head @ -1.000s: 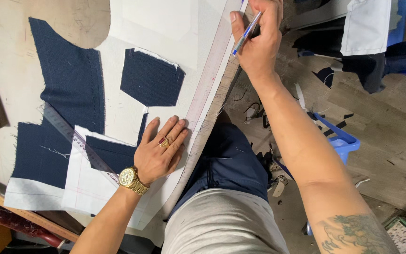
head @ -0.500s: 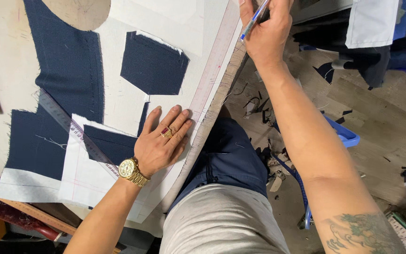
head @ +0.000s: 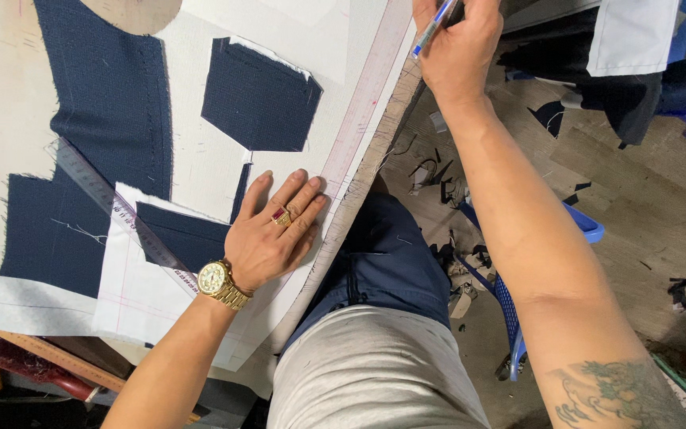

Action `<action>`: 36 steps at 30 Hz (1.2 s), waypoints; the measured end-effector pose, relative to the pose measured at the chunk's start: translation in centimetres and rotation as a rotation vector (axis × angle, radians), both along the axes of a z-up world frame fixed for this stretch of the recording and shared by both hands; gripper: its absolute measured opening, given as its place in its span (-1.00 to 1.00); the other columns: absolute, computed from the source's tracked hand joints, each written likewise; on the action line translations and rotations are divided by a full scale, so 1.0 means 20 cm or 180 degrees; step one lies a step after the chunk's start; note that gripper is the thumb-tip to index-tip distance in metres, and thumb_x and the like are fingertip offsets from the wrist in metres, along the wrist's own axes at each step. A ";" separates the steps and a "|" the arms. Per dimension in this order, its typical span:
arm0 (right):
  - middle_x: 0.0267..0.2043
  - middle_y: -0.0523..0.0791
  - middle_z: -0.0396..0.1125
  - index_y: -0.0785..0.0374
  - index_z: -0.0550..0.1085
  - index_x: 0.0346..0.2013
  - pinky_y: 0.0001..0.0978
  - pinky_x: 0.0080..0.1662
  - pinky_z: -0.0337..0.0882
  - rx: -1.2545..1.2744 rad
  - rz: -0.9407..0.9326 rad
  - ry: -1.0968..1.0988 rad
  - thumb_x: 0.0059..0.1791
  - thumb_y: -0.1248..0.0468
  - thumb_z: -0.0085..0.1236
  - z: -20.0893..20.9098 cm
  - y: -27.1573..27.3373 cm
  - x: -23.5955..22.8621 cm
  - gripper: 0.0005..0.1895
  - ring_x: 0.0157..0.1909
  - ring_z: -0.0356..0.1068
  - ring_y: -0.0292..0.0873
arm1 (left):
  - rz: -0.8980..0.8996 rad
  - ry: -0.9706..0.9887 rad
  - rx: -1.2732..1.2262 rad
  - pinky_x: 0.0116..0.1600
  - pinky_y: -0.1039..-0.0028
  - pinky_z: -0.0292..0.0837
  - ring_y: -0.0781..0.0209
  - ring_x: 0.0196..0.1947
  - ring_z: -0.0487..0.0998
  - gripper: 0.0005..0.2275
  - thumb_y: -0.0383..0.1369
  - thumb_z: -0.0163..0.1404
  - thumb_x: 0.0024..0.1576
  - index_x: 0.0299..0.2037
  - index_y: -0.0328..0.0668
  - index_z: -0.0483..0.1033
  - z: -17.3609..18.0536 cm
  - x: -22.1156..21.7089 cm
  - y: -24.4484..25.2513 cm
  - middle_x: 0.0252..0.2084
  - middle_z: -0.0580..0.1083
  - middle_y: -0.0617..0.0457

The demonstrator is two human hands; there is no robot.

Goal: The person marks lines on fabric pieces using a ruler and a pen. They position the ruler against pre-cut white and dark blue fabric components on a workbench, drawing specific guides and alignment marks before organizing the pieces into a stack.

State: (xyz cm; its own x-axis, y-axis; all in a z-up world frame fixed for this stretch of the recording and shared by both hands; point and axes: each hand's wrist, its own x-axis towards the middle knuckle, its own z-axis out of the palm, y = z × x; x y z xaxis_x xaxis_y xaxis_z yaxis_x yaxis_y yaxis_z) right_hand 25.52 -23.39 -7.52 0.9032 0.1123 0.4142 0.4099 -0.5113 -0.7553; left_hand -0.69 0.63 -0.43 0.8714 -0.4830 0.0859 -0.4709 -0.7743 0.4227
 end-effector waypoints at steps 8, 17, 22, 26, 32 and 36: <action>-0.44 -0.04 0.35 0.29 0.31 -0.26 -0.27 -0.36 0.26 0.0095 0.0150 -0.0003 0.11 0.29 0.27 0.03 0.01 -0.01 -0.73 -0.44 0.24 -0.20 | 0.0023 -0.0078 -0.0058 0.43 -0.11 0.12 -0.10 0.42 0.33 -0.61 -0.27 -0.05 0.34 0.35 -0.22 0.34 0.01 0.01 0.00 0.42 0.32 -0.07; -0.48 -0.09 0.27 0.26 0.29 -0.30 -0.27 -0.37 0.21 0.0035 0.0094 -0.0003 0.11 0.25 0.29 0.03 0.01 -0.01 -0.68 -0.47 0.15 -0.21 | 0.0048 -0.0130 -0.0035 0.42 -0.09 0.14 -0.08 0.41 0.35 -0.62 -0.28 -0.03 0.33 0.32 -0.21 0.38 0.02 0.01 -0.01 0.40 0.34 -0.06; -0.47 -0.09 0.26 0.26 0.28 -0.29 -0.26 -0.35 0.19 0.0099 0.0182 0.0019 0.12 0.27 0.26 0.04 0.01 -0.01 -0.70 -0.46 0.13 -0.20 | 0.0060 -0.0130 -0.0009 0.43 -0.07 0.14 -0.06 0.41 0.36 -0.62 -0.28 -0.02 0.33 0.32 -0.20 0.38 0.02 0.02 -0.01 0.41 0.34 -0.05; -0.49 -0.09 0.27 0.26 0.29 -0.29 -0.27 -0.37 0.20 0.0042 0.0126 0.0023 0.11 0.26 0.29 0.04 0.01 -0.02 -0.69 -0.47 0.14 -0.21 | 0.0051 -0.0141 -0.0007 0.42 -0.08 0.14 -0.06 0.41 0.35 -0.62 -0.27 -0.04 0.34 0.33 -0.20 0.37 0.02 0.01 -0.01 0.41 0.34 -0.05; -0.47 -0.06 0.29 0.27 0.30 -0.27 -0.26 -0.38 0.20 0.0104 0.0142 0.0031 0.11 0.27 0.26 0.03 0.01 -0.01 -0.73 -0.47 0.16 -0.20 | 0.0031 -0.0093 0.0004 0.43 -0.09 0.13 -0.07 0.42 0.33 -0.61 -0.27 -0.04 0.34 0.35 -0.20 0.35 0.01 0.01 0.00 0.42 0.32 -0.06; -0.43 -0.04 0.36 0.27 0.31 -0.27 -0.26 -0.35 0.28 0.0065 0.0116 -0.0021 0.09 0.27 0.28 0.03 0.01 -0.01 -0.72 -0.43 0.26 -0.18 | 0.0012 -0.0111 0.0005 0.43 -0.09 0.12 -0.07 0.42 0.33 -0.60 -0.28 -0.02 0.32 0.34 -0.20 0.36 0.00 0.01 0.00 0.42 0.32 -0.06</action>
State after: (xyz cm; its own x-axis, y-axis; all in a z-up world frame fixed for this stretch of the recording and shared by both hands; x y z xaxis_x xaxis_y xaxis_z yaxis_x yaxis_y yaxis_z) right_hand 25.33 -23.18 -7.01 0.8960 0.1367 0.4225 0.4330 -0.4805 -0.7627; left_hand -0.58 0.57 -0.36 0.8697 -0.4798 0.1154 -0.4823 -0.7768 0.4050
